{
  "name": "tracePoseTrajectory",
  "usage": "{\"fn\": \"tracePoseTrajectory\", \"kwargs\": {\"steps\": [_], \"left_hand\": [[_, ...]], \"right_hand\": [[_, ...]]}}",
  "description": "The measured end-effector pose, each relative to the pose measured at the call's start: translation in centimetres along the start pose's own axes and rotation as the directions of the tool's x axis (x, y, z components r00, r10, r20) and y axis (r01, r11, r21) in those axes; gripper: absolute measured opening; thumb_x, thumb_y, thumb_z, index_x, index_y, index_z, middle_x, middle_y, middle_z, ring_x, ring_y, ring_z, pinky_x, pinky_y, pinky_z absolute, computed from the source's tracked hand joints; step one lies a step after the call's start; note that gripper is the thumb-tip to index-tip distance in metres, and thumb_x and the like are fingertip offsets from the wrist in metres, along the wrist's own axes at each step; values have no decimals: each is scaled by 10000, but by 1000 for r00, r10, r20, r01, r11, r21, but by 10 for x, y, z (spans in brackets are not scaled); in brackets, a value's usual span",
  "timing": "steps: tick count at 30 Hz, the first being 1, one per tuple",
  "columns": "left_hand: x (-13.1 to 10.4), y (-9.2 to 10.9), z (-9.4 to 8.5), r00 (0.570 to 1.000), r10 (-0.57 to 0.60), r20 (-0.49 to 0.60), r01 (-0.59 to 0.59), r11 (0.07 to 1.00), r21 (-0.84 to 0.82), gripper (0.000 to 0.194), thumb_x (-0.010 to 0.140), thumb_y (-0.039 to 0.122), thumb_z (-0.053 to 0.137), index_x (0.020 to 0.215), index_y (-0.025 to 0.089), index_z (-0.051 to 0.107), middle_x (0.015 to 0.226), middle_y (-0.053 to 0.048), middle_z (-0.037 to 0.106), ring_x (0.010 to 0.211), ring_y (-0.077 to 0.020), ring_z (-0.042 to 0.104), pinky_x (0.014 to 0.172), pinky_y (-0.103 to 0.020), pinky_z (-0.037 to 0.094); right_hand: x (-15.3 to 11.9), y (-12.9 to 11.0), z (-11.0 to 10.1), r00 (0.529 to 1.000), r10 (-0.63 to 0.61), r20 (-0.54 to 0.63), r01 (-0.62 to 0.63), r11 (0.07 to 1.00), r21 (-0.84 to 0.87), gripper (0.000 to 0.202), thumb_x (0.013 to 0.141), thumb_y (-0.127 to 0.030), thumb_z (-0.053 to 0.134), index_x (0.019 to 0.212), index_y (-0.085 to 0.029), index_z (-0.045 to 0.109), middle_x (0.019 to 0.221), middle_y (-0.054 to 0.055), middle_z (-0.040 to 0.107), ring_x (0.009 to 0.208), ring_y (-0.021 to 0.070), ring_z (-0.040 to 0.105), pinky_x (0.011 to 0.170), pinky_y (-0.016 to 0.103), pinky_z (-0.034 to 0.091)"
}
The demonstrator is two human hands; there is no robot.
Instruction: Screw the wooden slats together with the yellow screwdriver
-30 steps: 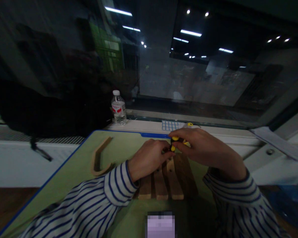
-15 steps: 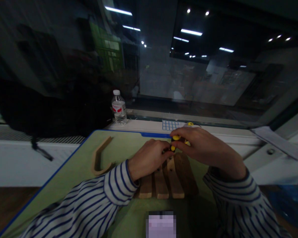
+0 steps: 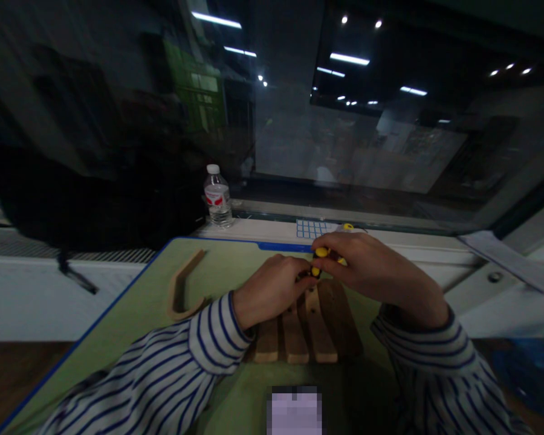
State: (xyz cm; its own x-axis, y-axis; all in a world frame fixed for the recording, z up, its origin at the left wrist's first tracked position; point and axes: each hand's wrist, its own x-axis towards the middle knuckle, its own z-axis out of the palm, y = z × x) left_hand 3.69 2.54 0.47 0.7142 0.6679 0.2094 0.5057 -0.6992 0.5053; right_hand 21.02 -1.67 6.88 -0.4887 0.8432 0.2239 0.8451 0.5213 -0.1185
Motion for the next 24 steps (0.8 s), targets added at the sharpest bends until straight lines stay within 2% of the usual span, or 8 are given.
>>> {"fn": "tracePoseTrajectory", "kwargs": {"steps": [6, 13, 19, 24], "left_hand": [[0, 0, 1, 999, -20, -32, 20, 1000, -9, 229, 854, 357, 556, 952, 194, 683, 877, -51, 716, 784, -193, 652, 656, -274, 425], [0, -3, 3, 999, -5, -42, 4, 1000, -19, 246, 868, 353, 536, 938, 170, 685, 850, -65, 709, 773, -184, 642, 657, -268, 427], [0, -2, 3, 999, 7, -48, -7, 1000, -1, 225, 875, 344, 528, 910, 182, 680, 827, -51, 707, 753, -180, 639, 640, -263, 417], [-1, 1, 2, 998, 2, -60, -1, 1000, 17, 248, 867, 382, 540, 905, 178, 676, 802, -49, 704, 718, -176, 634, 602, -260, 399]], "right_hand": [[0, 1, 1, 1000, 2, 5, -2, 1000, 10, 245, 909, -366, 472, 1012, -191, 610, 927, 53, 676, 843, 197, 608, 738, 332, 422], [-2, 1, 2, 997, -12, -70, 17, 998, 66, 392, 880, -301, 493, 1249, -171, 523, 1175, 86, 628, 988, 194, 596, 858, 351, 450], [-2, -3, 0, 1000, -21, -16, 22, 998, 55, 334, 876, -207, 460, 1185, -177, 582, 1156, 78, 650, 1041, 212, 588, 887, 373, 443], [-2, 0, 1, 1000, -26, -11, 26, 999, 31, 314, 889, -209, 453, 1172, -173, 586, 1144, 72, 656, 1045, 215, 585, 891, 377, 438]]}}
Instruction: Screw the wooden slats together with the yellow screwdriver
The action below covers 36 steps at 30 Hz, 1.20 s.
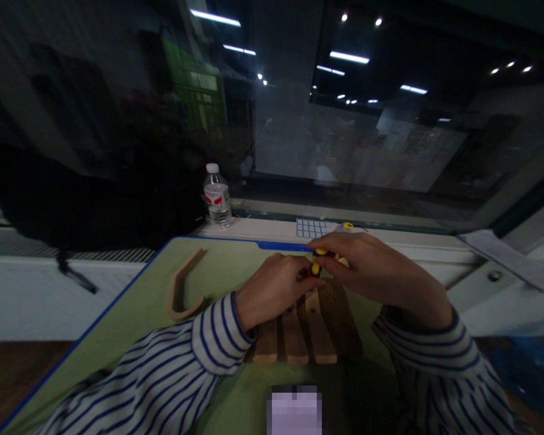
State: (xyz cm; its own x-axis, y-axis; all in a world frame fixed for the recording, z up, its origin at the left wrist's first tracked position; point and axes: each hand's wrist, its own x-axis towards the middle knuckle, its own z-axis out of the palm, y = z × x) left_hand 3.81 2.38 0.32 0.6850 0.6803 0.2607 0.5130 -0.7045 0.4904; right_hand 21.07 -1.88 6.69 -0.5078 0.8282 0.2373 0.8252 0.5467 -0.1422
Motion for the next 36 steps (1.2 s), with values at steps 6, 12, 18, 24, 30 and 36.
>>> {"fn": "tracePoseTrajectory", "kwargs": {"steps": [6, 12, 18, 24, 30, 36], "left_hand": [[0, -1, 0, 1000, -7, -10, 7, 1000, -5, 210, 866, 343, 549, 903, 181, 677, 834, -48, 708, 748, -177, 636, 627, -265, 411], [0, -1, -1, 1000, -1, 12, 1, 1000, -13, 202, 873, 314, 531, 918, 184, 678, 843, -49, 709, 752, -177, 639, 634, -266, 412], [-1, -1, -1, 1000, 4, 12, -3, 999, -36, 214, 874, 322, 526, 958, 195, 676, 859, -45, 709, 769, -175, 639, 655, -257, 423], [0, 1, -2, 1000, 0, 28, 1, 999, -34, 219, 869, 329, 535, 959, 187, 676, 860, -49, 710, 773, -177, 642, 649, -249, 419], [0, 2, -3, 999, 7, 31, -6, 999, -39, 216, 874, 305, 524, 980, 185, 670, 869, -54, 710, 779, -180, 643, 655, -265, 421], [0, 3, -3, 1000, 2, 22, -2, 1000, -26, 222, 863, 315, 539, 983, 183, 672, 858, -51, 712, 744, -175, 641, 628, -265, 409]], "right_hand": [[1, 1, 1, 1000, 7, -12, -7, 1000, -26, 278, 911, -256, 448, 1142, -194, 590, 1120, 71, 659, 1020, 216, 592, 875, 368, 431], [1, 1, 1, 1000, -7, -9, 7, 1000, -22, 263, 917, -276, 451, 1124, -191, 590, 1097, 76, 661, 1003, 217, 592, 865, 358, 421], [1, 0, 0, 1000, -3, -13, 3, 1000, -14, 241, 915, -284, 460, 1087, -196, 604, 1064, 73, 667, 978, 214, 596, 850, 354, 420], [2, -1, 0, 1000, 0, -12, 0, 1000, -3, 227, 912, -290, 474, 1079, -203, 600, 1040, 60, 670, 954, 207, 602, 831, 336, 419], [2, -1, 1, 1000, 9, -16, -9, 1000, -13, 243, 914, -316, 472, 1083, -195, 598, 1032, 61, 670, 953, 209, 603, 825, 340, 424], [2, -1, 0, 1000, -2, -15, 2, 1000, -7, 240, 913, -339, 477, 1054, -197, 610, 991, 64, 673, 928, 204, 605, 809, 339, 428]]}}
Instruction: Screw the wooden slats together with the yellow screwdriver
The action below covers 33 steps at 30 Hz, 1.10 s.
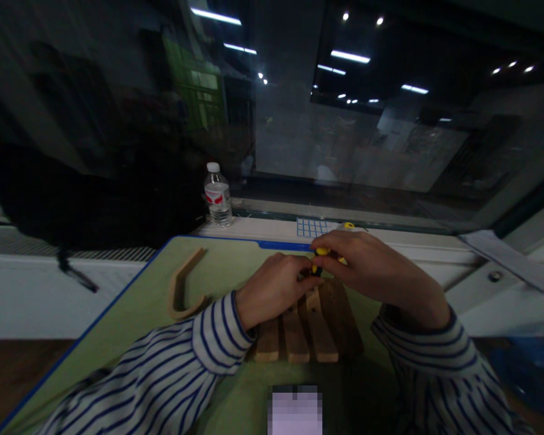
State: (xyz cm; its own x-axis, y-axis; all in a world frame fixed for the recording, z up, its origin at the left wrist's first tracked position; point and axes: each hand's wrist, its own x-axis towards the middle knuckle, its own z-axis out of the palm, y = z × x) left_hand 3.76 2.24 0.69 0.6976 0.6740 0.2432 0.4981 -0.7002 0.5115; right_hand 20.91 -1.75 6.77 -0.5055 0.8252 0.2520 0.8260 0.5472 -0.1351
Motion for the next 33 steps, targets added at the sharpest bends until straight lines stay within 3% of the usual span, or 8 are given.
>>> {"fn": "tracePoseTrajectory", "kwargs": {"steps": [23, 29, 33], "left_hand": [[0, 0, 0, 1000, -10, -5, 10, 1000, -9, 232, 868, 334, 537, 985, 190, 675, 886, -54, 714, 799, -187, 646, 668, -260, 428], [1, -2, 2, 1000, -15, 5, 15, 1000, -12, 208, 864, 307, 542, 954, 181, 680, 854, -54, 713, 769, -182, 642, 662, -269, 433], [1, -5, 4, 1000, -1, -16, 1, 1000, -8, 207, 865, 318, 546, 953, 184, 677, 865, -54, 710, 778, -187, 642, 668, -280, 435]], "right_hand": [[1, 1, 1, 999, 40, -12, -41, 997, -71, 247, 909, -372, 476, 1009, -191, 611, 939, 62, 669, 880, 209, 609, 760, 328, 427], [0, 1, 4, 998, 61, -34, -62, 998, -34, 372, 885, -347, 499, 1216, -183, 541, 1153, 73, 639, 966, 212, 607, 838, 356, 457], [0, -2, 3, 999, 41, -23, -42, 999, -3, 368, 877, -248, 476, 1235, -194, 543, 1194, 52, 631, 1025, 198, 594, 875, 353, 459]]}}
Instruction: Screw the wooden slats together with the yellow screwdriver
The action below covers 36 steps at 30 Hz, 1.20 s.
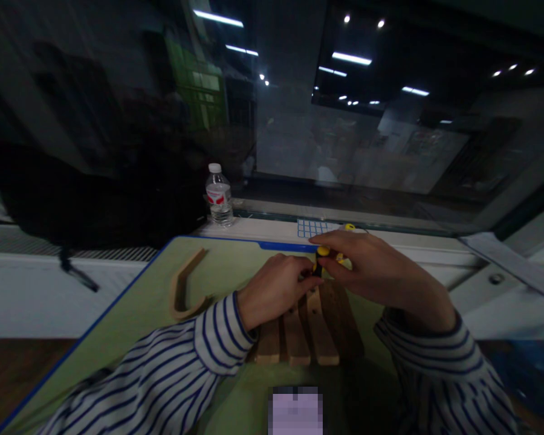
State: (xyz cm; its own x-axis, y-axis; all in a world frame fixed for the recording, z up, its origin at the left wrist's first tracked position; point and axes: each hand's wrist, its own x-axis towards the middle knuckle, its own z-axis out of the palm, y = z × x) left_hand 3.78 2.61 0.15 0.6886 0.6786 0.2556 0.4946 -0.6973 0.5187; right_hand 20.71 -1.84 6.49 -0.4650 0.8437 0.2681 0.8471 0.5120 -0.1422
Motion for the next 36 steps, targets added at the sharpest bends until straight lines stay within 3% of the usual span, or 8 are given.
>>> {"fn": "tracePoseTrajectory", "kwargs": {"steps": [5, 30, 36], "left_hand": [[0, -1, 0, 1000, 2, -2, -2, 1000, -22, 223, 865, 340, 547, 955, 179, 672, 876, -59, 707, 799, -191, 643, 685, -283, 446], [0, -1, -1, 999, -3, 42, 5, 999, -46, 214, 875, 273, 513, 998, 192, 670, 897, -61, 712, 818, -198, 647, 666, -275, 427], [0, 2, -2, 1000, -14, 20, 15, 1000, -26, 232, 851, 348, 559, 965, 179, 671, 871, -58, 709, 792, -198, 645, 646, -270, 421]], "right_hand": [[0, -1, -2, 999, -21, 27, 21, 1000, -10, 327, 886, -209, 455, 1183, -171, 586, 1155, 64, 653, 1052, 206, 589, 897, 366, 448], [1, 4, 0, 999, 18, 48, -16, 999, -49, 239, 912, -355, 467, 1038, -210, 610, 995, 43, 668, 886, 199, 600, 768, 323, 410], [2, 5, -1, 999, 17, 40, -15, 999, -46, 248, 908, -349, 472, 1048, -204, 617, 974, 53, 676, 874, 202, 608, 768, 333, 429]]}}
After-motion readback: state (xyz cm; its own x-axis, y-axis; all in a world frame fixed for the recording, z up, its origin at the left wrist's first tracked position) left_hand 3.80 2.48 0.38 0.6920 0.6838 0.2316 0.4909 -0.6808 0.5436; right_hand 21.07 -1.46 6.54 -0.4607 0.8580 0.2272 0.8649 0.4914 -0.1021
